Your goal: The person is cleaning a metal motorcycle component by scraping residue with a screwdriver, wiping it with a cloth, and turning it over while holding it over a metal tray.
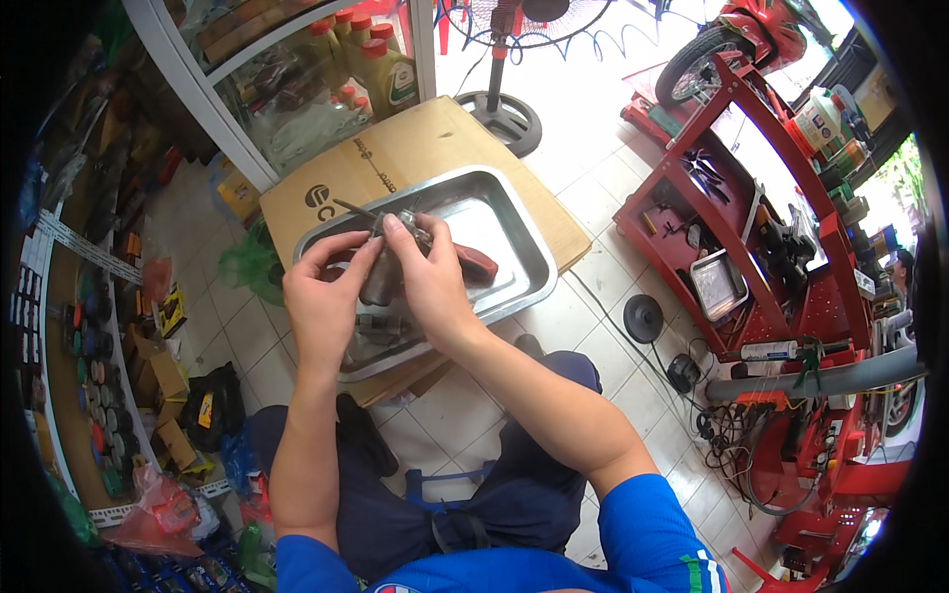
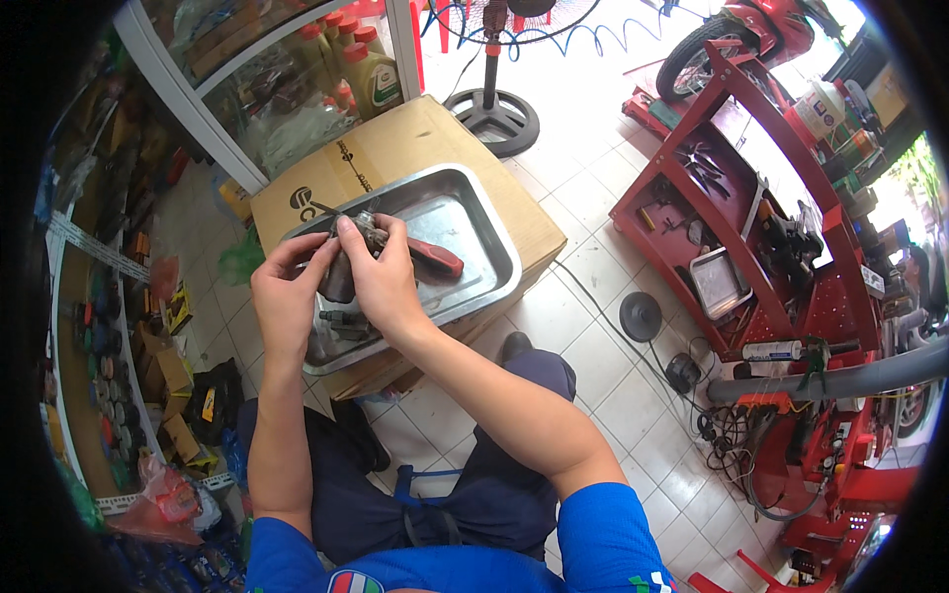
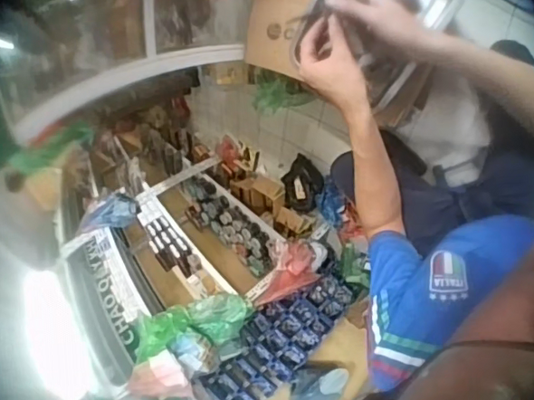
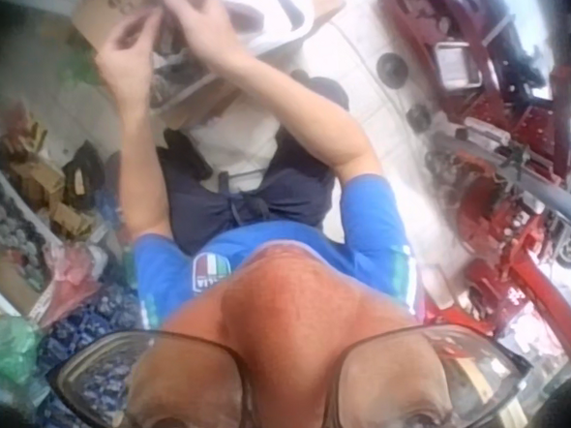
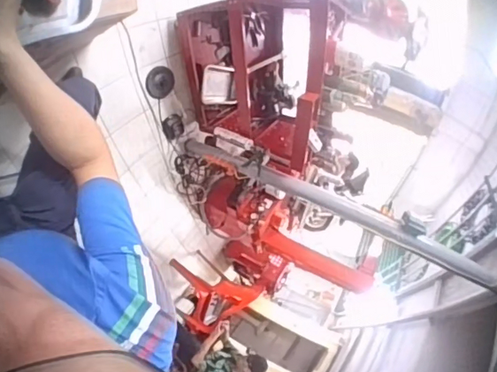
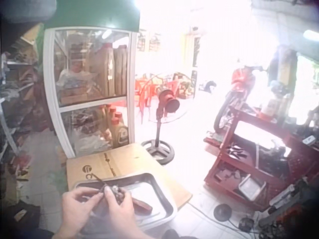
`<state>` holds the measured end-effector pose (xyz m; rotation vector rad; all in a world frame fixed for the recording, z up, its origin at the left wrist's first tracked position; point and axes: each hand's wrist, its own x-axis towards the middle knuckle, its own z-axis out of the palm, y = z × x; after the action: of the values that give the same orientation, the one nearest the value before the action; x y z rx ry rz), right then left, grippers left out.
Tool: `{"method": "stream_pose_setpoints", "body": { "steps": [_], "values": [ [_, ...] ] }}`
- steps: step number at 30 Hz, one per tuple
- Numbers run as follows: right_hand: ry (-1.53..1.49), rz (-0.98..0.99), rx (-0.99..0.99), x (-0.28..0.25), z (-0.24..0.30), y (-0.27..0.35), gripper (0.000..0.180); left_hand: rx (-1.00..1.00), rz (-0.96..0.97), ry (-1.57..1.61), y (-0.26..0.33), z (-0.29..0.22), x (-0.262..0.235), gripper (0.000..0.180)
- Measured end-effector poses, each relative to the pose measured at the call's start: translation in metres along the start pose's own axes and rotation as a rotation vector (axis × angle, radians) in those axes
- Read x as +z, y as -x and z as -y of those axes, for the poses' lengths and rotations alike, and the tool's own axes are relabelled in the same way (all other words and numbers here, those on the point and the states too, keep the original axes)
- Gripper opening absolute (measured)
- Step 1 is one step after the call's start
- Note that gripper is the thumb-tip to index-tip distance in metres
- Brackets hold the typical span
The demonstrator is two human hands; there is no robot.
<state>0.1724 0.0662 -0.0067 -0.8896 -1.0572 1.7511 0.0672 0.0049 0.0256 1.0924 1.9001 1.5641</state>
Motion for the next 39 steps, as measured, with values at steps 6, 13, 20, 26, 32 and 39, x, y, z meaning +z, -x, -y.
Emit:
{"method": "stream_pose_setpoints", "body": {
  "steps": [6,13,20,26,32,39],
  "values": [
    [-0.036,-0.012,0.045,0.0,-0.006,-0.004,0.075,0.092,-0.035,0.033,-0.001,0.008,0.003,0.019],
    [-0.018,-0.013,0.024,-0.003,-0.004,-0.003,0.075,0.225,-0.065,-0.148,0.0,0.007,0.007,0.018],
    [-0.028,-0.026,0.025,0.0,-0.012,-0.004,0.073,0.114,-0.017,-0.04,-0.003,0.014,0.003,0.024],
    [-0.088,-0.004,0.059,0.001,0.003,0.001,0.073,0.262,-0.044,-0.094,-0.001,0.011,0.004,0.02],
    [-0.087,0.028,0.142,0.002,0.01,0.008,0.071,0.053,0.034,0.092,-0.002,0.006,0.0,0.016],
    [-0.043,0.056,0.102,0.004,0.005,0.007,0.071,0.147,-0.006,0.021,-0.002,0.009,-0.003,0.018]
  ]
}}
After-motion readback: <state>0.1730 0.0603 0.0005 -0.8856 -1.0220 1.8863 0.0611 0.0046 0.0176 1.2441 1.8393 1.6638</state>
